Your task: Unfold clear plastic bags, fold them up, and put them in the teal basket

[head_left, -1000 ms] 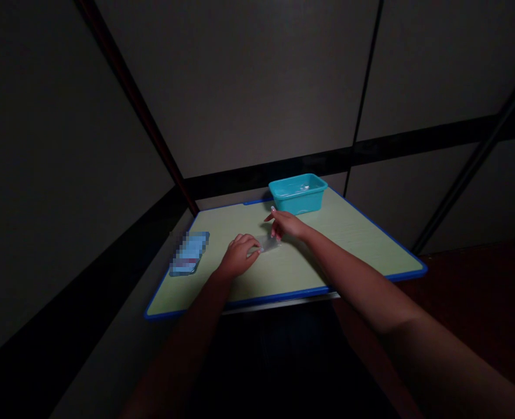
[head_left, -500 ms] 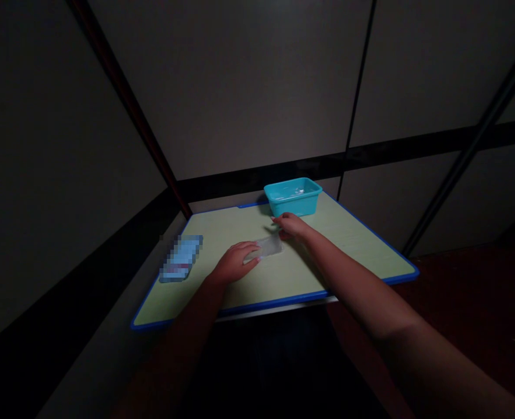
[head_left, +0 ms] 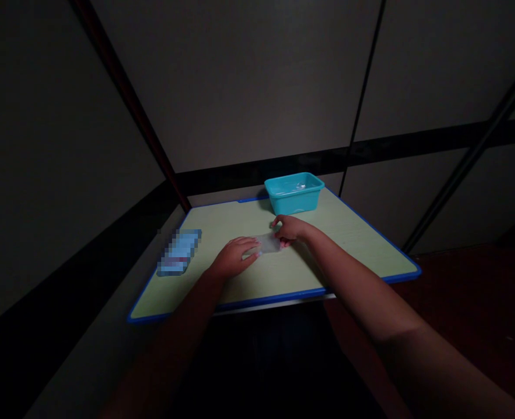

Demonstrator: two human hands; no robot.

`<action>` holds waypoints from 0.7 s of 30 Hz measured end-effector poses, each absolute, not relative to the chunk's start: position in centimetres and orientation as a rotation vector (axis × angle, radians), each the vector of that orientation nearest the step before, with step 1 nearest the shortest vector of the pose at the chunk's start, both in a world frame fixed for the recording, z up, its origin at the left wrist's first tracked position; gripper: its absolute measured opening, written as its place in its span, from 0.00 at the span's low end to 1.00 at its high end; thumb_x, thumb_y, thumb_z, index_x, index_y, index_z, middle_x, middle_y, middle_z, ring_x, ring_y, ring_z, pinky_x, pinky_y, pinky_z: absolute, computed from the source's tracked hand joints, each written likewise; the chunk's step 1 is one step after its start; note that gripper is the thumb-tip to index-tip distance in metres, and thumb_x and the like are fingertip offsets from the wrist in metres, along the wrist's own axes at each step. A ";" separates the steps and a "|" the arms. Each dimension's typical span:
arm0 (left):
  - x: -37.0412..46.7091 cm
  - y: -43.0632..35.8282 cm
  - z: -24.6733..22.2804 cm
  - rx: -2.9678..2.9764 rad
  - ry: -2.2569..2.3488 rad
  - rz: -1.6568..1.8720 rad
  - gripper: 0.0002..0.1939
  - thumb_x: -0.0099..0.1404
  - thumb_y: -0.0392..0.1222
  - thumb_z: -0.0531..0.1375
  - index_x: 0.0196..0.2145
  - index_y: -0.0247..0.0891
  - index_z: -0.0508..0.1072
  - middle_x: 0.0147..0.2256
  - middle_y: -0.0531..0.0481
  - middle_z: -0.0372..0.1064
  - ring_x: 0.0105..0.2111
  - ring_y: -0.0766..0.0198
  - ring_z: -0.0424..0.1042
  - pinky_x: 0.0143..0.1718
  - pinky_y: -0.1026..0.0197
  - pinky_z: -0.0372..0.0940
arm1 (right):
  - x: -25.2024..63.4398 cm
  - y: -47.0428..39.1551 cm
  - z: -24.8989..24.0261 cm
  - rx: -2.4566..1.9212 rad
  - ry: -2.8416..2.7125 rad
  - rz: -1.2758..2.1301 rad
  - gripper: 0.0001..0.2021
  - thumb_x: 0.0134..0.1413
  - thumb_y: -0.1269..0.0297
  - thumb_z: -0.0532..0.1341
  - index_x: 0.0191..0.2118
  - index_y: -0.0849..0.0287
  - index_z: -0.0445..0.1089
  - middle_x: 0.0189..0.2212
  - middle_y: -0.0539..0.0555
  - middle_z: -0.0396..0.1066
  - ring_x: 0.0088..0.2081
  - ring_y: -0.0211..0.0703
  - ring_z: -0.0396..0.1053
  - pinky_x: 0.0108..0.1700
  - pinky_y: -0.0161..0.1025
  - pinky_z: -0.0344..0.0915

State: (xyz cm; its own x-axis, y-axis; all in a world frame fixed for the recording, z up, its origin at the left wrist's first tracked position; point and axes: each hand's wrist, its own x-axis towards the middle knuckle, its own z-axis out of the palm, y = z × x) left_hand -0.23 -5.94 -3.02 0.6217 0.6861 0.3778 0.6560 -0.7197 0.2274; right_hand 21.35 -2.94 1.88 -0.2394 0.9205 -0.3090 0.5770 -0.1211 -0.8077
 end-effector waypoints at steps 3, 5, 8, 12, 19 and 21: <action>-0.3 -5.8 -3.2 2.771 1.137 0.691 0.18 0.62 0.46 0.56 0.50 0.41 0.70 0.51 0.47 0.68 0.54 0.57 0.63 0.55 0.49 0.58 | 21.3 -2.6 1.5 -1.682 -1.872 1.217 0.23 0.51 0.82 0.55 0.54 0.64 0.56 0.09 0.44 0.61 0.13 0.36 0.62 0.20 0.30 0.63; -0.4 -5.8 -3.3 2.773 1.128 0.665 0.19 0.63 0.46 0.55 0.51 0.41 0.70 0.53 0.46 0.66 0.56 0.56 0.60 0.56 0.48 0.56 | 21.3 -2.4 1.3 -1.700 -1.889 1.142 0.24 0.50 0.82 0.55 0.53 0.63 0.58 0.09 0.44 0.61 0.14 0.37 0.63 0.20 0.30 0.63; -0.4 -5.9 -3.3 2.766 1.133 0.579 0.21 0.64 0.49 0.54 0.53 0.41 0.67 0.56 0.46 0.62 0.57 0.57 0.58 0.57 0.47 0.54 | 21.3 -2.2 1.1 -1.732 -1.915 1.009 0.23 0.49 0.81 0.56 0.52 0.62 0.60 0.12 0.46 0.63 0.15 0.38 0.64 0.20 0.31 0.63; -0.1 -6.2 -3.0 2.787 1.103 0.529 0.22 0.64 0.49 0.53 0.54 0.42 0.65 0.56 0.47 0.62 0.57 0.58 0.59 0.56 0.48 0.54 | 21.2 -2.0 0.9 -1.780 -1.964 0.814 0.21 0.49 0.78 0.57 0.51 0.62 0.62 0.23 0.54 0.72 0.17 0.38 0.66 0.20 0.32 0.62; 0.4 -6.7 -2.4 2.849 1.106 0.534 0.22 0.62 0.50 0.55 0.53 0.43 0.66 0.56 0.48 0.61 0.57 0.56 0.58 0.56 0.47 0.53 | 21.4 -1.3 0.4 -1.798 -2.092 0.488 0.20 0.46 0.75 0.61 0.48 0.61 0.64 0.34 0.57 0.74 0.26 0.40 0.71 0.25 0.31 0.62; 0.4 -6.7 -2.4 2.835 1.093 0.508 0.23 0.62 0.50 0.55 0.54 0.42 0.66 0.56 0.48 0.61 0.57 0.56 0.58 0.57 0.47 0.53 | 21.4 -1.3 0.4 -1.788 -2.098 0.479 0.18 0.49 0.72 0.60 0.48 0.61 0.64 0.35 0.58 0.74 0.25 0.39 0.70 0.25 0.31 0.61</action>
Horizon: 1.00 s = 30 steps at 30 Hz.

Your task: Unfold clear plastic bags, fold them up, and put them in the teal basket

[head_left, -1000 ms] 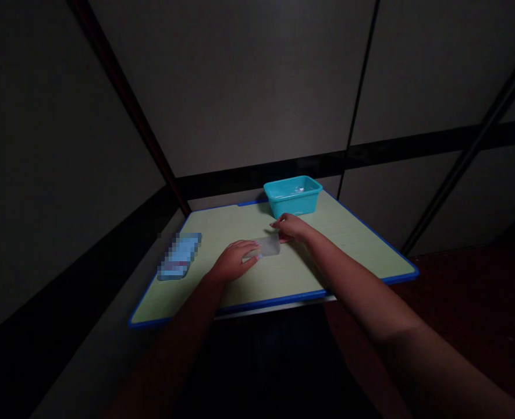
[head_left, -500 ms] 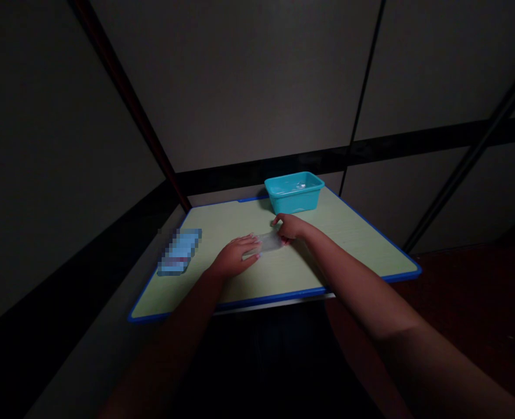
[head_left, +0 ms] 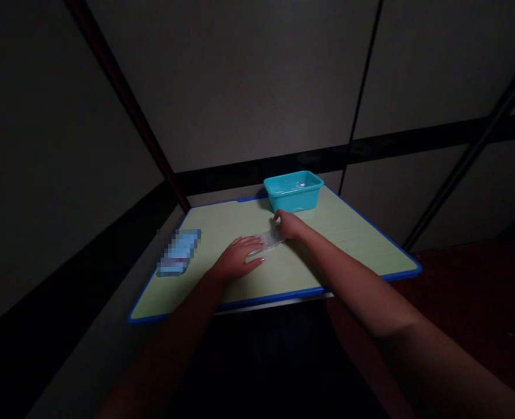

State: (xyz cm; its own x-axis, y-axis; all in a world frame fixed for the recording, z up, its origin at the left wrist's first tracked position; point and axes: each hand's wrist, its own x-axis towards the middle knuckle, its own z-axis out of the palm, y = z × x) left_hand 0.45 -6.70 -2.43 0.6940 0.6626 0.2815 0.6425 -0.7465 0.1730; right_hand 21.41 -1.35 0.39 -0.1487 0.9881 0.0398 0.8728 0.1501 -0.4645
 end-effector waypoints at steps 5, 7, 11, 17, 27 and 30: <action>0.5 -6.6 -2.6 2.815 1.031 0.543 0.22 0.63 0.48 0.54 0.53 0.39 0.67 0.55 0.47 0.64 0.56 0.58 0.60 0.57 0.51 0.55 | 21.4 -1.5 0.4 -1.816 -2.118 0.517 0.16 0.53 0.63 0.58 0.48 0.61 0.63 0.33 0.57 0.75 0.20 0.37 0.69 0.23 0.31 0.60; 0.5 -6.6 -2.6 2.810 1.025 0.566 0.22 0.62 0.48 0.55 0.53 0.40 0.67 0.54 0.47 0.64 0.56 0.58 0.60 0.57 0.51 0.56 | 21.4 -1.5 0.5 -1.827 -2.136 0.505 0.17 0.53 0.62 0.58 0.48 0.62 0.63 0.32 0.57 0.75 0.21 0.37 0.69 0.24 0.31 0.61; 0.6 -6.8 -2.5 2.800 1.022 0.586 0.21 0.62 0.47 0.56 0.52 0.40 0.67 0.53 0.48 0.65 0.56 0.59 0.60 0.57 0.52 0.56 | 21.5 -1.5 0.5 -1.839 -2.139 0.571 0.19 0.53 0.62 0.58 0.50 0.62 0.62 0.34 0.58 0.75 0.19 0.37 0.69 0.22 0.32 0.61; 0.6 -6.9 -2.5 2.799 1.036 0.589 0.22 0.61 0.48 0.56 0.52 0.39 0.68 0.54 0.47 0.64 0.55 0.61 0.61 0.58 0.55 0.55 | 21.5 -1.6 0.7 -1.867 -2.183 0.591 0.17 0.53 0.61 0.59 0.46 0.67 0.68 0.27 0.60 0.75 0.19 0.40 0.69 0.24 0.34 0.62; 0.6 -6.9 -2.6 2.785 1.070 0.562 0.23 0.61 0.49 0.57 0.52 0.40 0.68 0.55 0.46 0.63 0.56 0.58 0.60 0.57 0.52 0.55 | 21.9 -1.3 1.1 -1.951 -2.283 0.471 0.20 0.55 0.55 0.56 0.26 0.69 0.75 0.22 0.63 0.74 0.22 0.41 0.69 0.25 0.33 0.59; 0.6 -7.0 -2.6 2.775 1.107 0.541 0.23 0.60 0.49 0.57 0.52 0.41 0.68 0.55 0.47 0.63 0.56 0.57 0.60 0.57 0.51 0.55 | 21.8 -1.3 1.1 -1.943 -2.347 0.375 0.18 0.55 0.57 0.56 0.28 0.68 0.76 0.25 0.63 0.74 0.26 0.43 0.71 0.27 0.34 0.58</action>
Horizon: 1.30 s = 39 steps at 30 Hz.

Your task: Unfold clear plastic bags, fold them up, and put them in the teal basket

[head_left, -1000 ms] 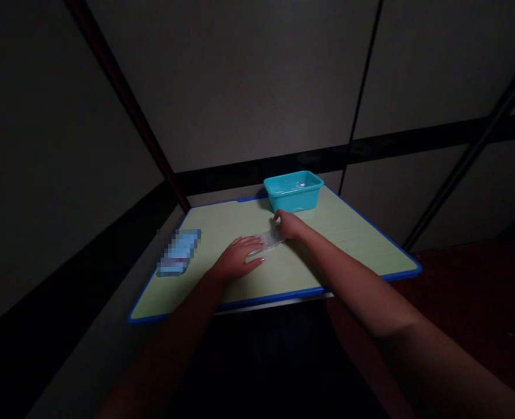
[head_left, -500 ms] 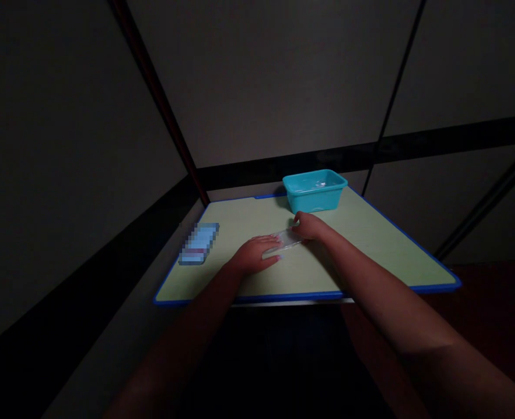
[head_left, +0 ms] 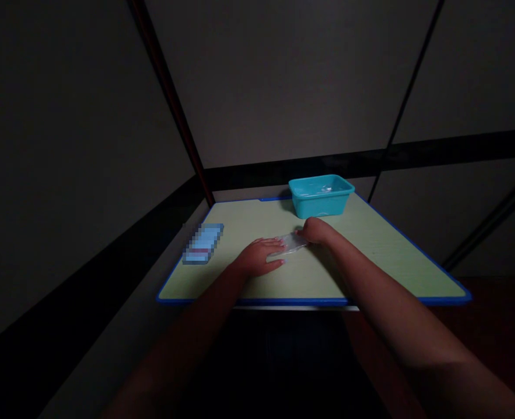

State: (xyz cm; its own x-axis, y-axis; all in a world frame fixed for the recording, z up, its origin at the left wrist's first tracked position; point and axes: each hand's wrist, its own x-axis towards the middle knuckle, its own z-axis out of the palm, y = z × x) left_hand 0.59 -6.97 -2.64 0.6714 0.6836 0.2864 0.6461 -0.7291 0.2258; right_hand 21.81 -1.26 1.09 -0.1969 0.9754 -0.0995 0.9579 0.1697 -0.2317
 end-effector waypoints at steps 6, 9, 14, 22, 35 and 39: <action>0.7 -7.2 -2.5 2.765 1.143 0.515 0.23 0.60 0.49 0.57 0.52 0.42 0.68 0.56 0.47 0.61 0.57 0.57 0.59 0.57 0.50 0.54 | 21.3 -1.8 1.4 -1.879 -2.379 0.243 0.12 0.54 0.64 0.57 0.37 0.66 0.75 0.34 0.64 0.75 0.34 0.44 0.71 0.30 0.33 0.58; 0.8 -7.4 -2.3 2.757 1.163 0.509 0.22 0.60 0.50 0.57 0.51 0.43 0.68 0.56 0.48 0.61 0.57 0.57 0.59 0.57 0.49 0.53 | 20.9 -2.2 1.7 -1.824 -2.305 0.227 0.11 0.54 0.63 0.58 0.37 0.65 0.74 0.34 0.62 0.75 0.34 0.44 0.71 0.30 0.33 0.57; 0.9 -7.5 -2.0 2.760 1.169 0.489 0.22 0.60 0.50 0.57 0.52 0.43 0.68 0.56 0.48 0.61 0.57 0.58 0.59 0.57 0.49 0.52 | 19.9 -3.0 2.0 -1.712 -2.219 0.222 0.10 0.54 0.63 0.58 0.34 0.64 0.73 0.31 0.59 0.75 0.30 0.40 0.69 0.28 0.32 0.54; 0.9 -7.4 -2.2 2.754 1.171 0.477 0.23 0.60 0.51 0.56 0.52 0.44 0.67 0.56 0.46 0.61 0.57 0.55 0.58 0.58 0.45 0.48 | 18.7 -3.4 1.7 -1.622 -2.140 0.241 0.07 0.52 0.66 0.58 0.33 0.63 0.72 0.31 0.56 0.74 0.30 0.38 0.67 0.29 0.32 0.53; 0.7 -7.4 -2.3 2.770 1.099 0.472 0.21 0.62 0.50 0.55 0.53 0.50 0.67 0.58 0.50 0.58 0.59 0.56 0.56 0.57 0.46 0.49 | 19.6 -3.1 1.6 -1.730 -2.149 0.233 0.08 0.52 0.63 0.58 0.33 0.62 0.72 0.29 0.56 0.74 0.28 0.38 0.67 0.26 0.33 0.51; 0.7 -7.4 -2.0 2.813 1.047 0.564 0.20 0.61 0.49 0.56 0.51 0.48 0.69 0.59 0.49 0.56 0.59 0.55 0.55 0.58 0.50 0.50 | 19.8 -3.1 1.6 -1.720 -2.156 0.236 0.09 0.52 0.63 0.58 0.33 0.62 0.72 0.29 0.56 0.74 0.28 0.38 0.67 0.26 0.33 0.51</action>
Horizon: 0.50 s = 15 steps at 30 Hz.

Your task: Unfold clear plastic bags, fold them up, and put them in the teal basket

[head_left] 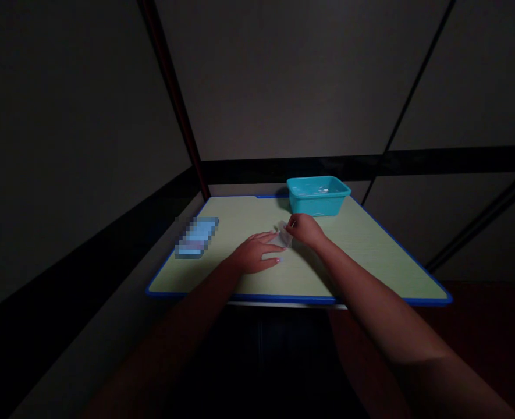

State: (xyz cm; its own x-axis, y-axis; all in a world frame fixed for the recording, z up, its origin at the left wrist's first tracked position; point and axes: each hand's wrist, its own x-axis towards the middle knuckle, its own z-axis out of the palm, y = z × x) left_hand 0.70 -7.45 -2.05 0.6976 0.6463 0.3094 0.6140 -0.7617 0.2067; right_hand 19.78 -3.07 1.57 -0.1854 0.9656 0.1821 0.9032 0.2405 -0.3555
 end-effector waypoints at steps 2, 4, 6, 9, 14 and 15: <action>0.8 -7.5 -1.8 2.814 1.056 0.658 0.19 0.61 0.48 0.56 0.50 0.46 0.70 0.57 0.46 0.58 0.57 0.54 0.57 0.57 0.51 0.52 | 19.8 -3.0 1.5 -1.727 -2.154 0.218 0.09 0.52 0.63 0.58 0.34 0.62 0.73 0.30 0.56 0.74 0.28 0.39 0.67 0.26 0.33 0.51; 0.9 -7.7 -1.5 2.796 1.079 0.724 0.18 0.60 0.48 0.56 0.48 0.43 0.71 0.52 0.44 0.63 0.53 0.55 0.60 0.55 0.52 0.55 | 19.8 -3.0 1.5 -1.744 -2.150 0.190 0.09 0.51 0.64 0.58 0.35 0.61 0.73 0.30 0.57 0.74 0.29 0.39 0.68 0.26 0.33 0.51; 1.0 -7.8 -1.3 2.783 1.089 0.716 0.17 0.60 0.48 0.57 0.46 0.42 0.72 0.48 0.45 0.65 0.50 0.55 0.62 0.52 0.52 0.57 | 19.8 -3.0 1.5 -1.753 -2.151 0.178 0.09 0.51 0.64 0.58 0.35 0.61 0.73 0.31 0.57 0.75 0.30 0.40 0.68 0.27 0.33 0.51; 1.2 -7.8 -1.2 2.789 1.067 0.643 0.17 0.60 0.49 0.56 0.45 0.42 0.71 0.46 0.46 0.66 0.48 0.55 0.63 0.51 0.53 0.58 | 19.8 -3.0 1.5 -1.740 -2.158 0.199 0.09 0.52 0.64 0.58 0.35 0.61 0.73 0.31 0.57 0.74 0.30 0.40 0.68 0.27 0.33 0.52; 1.1 -7.8 -1.6 2.818 1.044 0.624 0.19 0.61 0.50 0.55 0.48 0.42 0.70 0.48 0.46 0.67 0.49 0.55 0.63 0.51 0.52 0.57 | 19.3 -3.1 1.3 -1.687 -2.122 0.251 0.08 0.53 0.65 0.56 0.32 0.62 0.71 0.29 0.56 0.74 0.28 0.38 0.67 0.27 0.32 0.52; 1.1 -7.7 -1.6 2.815 1.032 0.628 0.19 0.61 0.50 0.55 0.48 0.42 0.69 0.49 0.46 0.67 0.49 0.55 0.64 0.51 0.52 0.57 | 19.1 -3.1 1.2 -1.670 -2.114 0.263 0.08 0.53 0.65 0.56 0.31 0.62 0.71 0.29 0.55 0.73 0.28 0.38 0.66 0.27 0.32 0.52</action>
